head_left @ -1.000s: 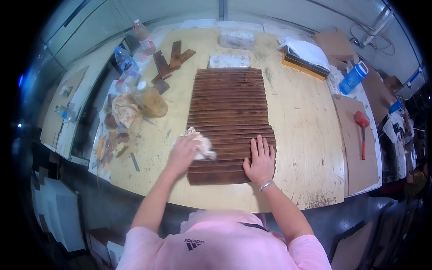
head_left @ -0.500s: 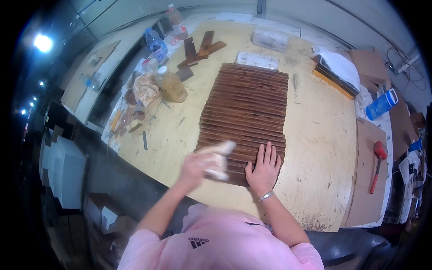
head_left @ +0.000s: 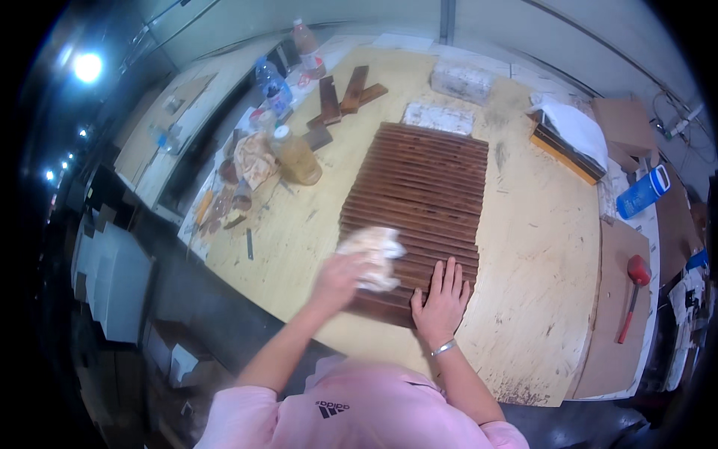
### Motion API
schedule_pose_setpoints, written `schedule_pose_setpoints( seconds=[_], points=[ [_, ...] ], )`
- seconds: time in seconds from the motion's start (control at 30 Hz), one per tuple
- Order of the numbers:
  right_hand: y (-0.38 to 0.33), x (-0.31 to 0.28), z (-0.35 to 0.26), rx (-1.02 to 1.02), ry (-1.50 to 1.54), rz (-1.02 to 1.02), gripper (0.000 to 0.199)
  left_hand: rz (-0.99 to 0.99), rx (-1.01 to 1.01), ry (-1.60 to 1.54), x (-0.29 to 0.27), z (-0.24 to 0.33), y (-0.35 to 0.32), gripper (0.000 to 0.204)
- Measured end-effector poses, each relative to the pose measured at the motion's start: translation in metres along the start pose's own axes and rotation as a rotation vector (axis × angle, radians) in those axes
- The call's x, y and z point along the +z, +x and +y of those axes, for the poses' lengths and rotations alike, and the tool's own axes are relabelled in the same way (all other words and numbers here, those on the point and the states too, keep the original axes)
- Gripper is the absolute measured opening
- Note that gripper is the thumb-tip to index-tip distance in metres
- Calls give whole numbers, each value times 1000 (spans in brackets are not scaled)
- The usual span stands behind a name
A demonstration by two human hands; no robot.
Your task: The person wipes a slatted wood panel with a cloth and a sponge, moving across the surface and edges of the slats.
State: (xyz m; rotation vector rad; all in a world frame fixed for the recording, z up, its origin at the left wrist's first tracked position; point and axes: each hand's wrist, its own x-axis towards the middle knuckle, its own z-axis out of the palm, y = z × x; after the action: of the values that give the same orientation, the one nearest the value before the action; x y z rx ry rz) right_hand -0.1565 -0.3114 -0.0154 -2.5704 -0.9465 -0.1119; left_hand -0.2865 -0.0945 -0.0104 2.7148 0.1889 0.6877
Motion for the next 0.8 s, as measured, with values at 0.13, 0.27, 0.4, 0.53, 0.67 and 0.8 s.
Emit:
schedule_pose_setpoints(
  seconds=[0.13, 0.27, 0.4, 0.53, 0.67, 0.8],
  points=[
    [1, -2, 1, 10, 3, -13, 73, 114, -412, 146, -41, -96, -47, 41],
    [3, -2, -1, 28, 7, -20, 75, 112, -438, 364, -56, -103, -22, 47],
    [11, -15, -1, 55, 128, -54, 71, 235, -435, 120, -29, -88, 11, 48],
    [33, -15, 13, 114, 176, 50, 72, 234, -478, -257, -2, -92, 27, 43],
    [67, -18, 40, 258, 271, 59, 73, 260, -769, -834, 39, -107, 22, 44],
    [102, -8, 70, 497, 651, 33, 71, 179, -774, -989, 44, -100, 37, 54]
  ],
)
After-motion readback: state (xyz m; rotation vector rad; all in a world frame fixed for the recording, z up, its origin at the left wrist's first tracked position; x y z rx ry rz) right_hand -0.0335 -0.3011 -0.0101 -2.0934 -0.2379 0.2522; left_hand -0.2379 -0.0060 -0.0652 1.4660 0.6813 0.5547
